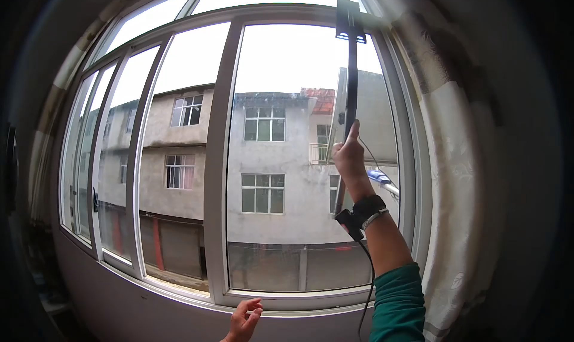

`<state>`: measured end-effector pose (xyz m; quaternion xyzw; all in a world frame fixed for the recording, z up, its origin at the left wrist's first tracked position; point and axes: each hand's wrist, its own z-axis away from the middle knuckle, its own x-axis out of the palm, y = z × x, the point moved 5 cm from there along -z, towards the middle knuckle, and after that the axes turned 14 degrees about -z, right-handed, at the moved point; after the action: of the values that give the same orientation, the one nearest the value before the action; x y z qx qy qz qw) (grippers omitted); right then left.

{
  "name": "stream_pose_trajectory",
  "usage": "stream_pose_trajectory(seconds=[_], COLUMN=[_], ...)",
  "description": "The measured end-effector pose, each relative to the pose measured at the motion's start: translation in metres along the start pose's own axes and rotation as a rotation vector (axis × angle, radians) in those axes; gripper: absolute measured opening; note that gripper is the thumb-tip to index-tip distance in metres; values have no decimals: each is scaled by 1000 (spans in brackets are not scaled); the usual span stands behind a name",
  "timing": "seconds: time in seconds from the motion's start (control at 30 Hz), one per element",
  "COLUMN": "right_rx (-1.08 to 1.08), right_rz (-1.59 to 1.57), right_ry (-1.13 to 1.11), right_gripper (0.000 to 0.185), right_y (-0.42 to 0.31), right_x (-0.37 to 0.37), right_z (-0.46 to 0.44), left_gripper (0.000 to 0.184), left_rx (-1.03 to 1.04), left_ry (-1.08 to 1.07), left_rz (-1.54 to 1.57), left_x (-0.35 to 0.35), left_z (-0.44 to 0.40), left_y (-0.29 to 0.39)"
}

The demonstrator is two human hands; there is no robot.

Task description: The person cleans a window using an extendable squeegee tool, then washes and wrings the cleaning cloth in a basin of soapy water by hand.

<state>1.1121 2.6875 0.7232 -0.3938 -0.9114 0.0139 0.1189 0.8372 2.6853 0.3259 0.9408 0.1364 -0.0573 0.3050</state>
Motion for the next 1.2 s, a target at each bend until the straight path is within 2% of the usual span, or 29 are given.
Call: stream_pose_trajectory(seconds=[0.07,0.1,0.13,0.17,0.2,0.23,0.3,0.33,0.37,0.43,0.53,0.57,0.63,0.77,0.87,1.0,1.1,1.13,1.2], right_rx=[89,146,23,102,85,68,49,42,36,11,39,60,-18,-50,-44,-25,-35,15,41], right_rz=[-151,-246,-209,-225,-331,-436,-445,-464,-486,-482,-448,-463,-402,-372,-328,-54,29,45,55], right_ry=[-84,-150,-167,-231,-257,-281,-325,-333,-342,-336,-365,-345,-413,-377,-399,-371,-250,-303,-197], right_gripper=[77,81,83,83,84,85,87,87,87,85,87,90,92,97,100,104,98,96,89], right_y=[-14,-24,-42,-51,-59,-66,-81,-85,-89,-94,-102,-108,-117,-118,-111,-90,-60,-45,-18], right_x=[39,57,77,82,88,93,106,114,123,127,126,122,132,154,141,105,79,76,60], right_z=[24,40,72,84,96,107,125,134,141,142,125,112,91,52,22,-5,-14,-19,-18], left_gripper=[38,48,62,75,83,83,83,77,63,53,49,49,50,52,53,52,52,51,50], left_rx=[-47,-45,-91,-102,-113,-112,-171,-135,-124,-176,-122,-117,-74,-100,-66,-59,-68,-68,-76], left_ry=[36,29,60,25,13,6,-122,-158,-94,-57,-46,34,16,-125,-136,-191,-250,-267,-316], left_rz=[41,-12,166,203,231,230,426,544,631,580,433,453,531,652,610,566,561,538,524], left_x=[-7,-13,-15,-17,-16,-12,4,12,15,15,8,5,3,18,34,62,90,102,121], left_z=[-16,-29,-59,-73,-87,-99,-119,-127,-128,-135,-144,-148,-164,-185,-204,-213,-202,-197,-193], left_y=[-12,1,6,19,21,26,35,44,57,29,20,37,54,64,82,95,87,83,74])
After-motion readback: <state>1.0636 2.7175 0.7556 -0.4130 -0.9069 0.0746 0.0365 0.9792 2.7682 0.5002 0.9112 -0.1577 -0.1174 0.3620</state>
